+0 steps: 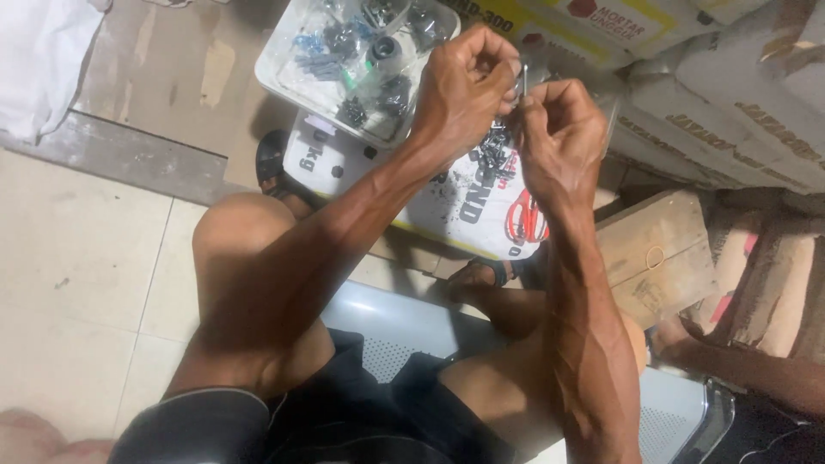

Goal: The person sits on a low stool and sorts small metal fasteners from a plastic container. They pick up individual items, examine them, and place them into a separate plastic bag. The task involves repetitive hand movements to separate and organize the hardware.

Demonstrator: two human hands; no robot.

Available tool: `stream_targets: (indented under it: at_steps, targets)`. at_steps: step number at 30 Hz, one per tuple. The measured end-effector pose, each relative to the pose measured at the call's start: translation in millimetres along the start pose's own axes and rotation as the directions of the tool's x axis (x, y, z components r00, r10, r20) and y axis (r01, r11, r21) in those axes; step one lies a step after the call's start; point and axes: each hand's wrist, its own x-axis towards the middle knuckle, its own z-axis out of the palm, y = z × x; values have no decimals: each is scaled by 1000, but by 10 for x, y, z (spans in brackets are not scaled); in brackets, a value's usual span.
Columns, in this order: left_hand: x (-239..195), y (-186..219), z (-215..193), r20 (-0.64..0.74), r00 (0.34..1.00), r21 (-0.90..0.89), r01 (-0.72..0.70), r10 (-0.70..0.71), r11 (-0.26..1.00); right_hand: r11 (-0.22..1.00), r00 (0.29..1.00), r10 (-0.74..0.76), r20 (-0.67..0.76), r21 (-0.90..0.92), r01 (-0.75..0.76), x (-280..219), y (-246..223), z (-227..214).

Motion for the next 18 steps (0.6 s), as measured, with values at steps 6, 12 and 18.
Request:
stream_targets:
  at_steps: [6,12,18]
  targets:
    - [90,-31,69,-19,1000,-29,-16,15,999,990,998,65,-11,126,-64,47,-35,-20]
    - [34,-64,18,6,1000,47,-21,21,999,996,998,62,-23,58,-60,-9,-8,-24]
    - [-43,-94,23,53,971,300,-239,234,924,975,998,11,-55,-221,-23,3,-35,-18]
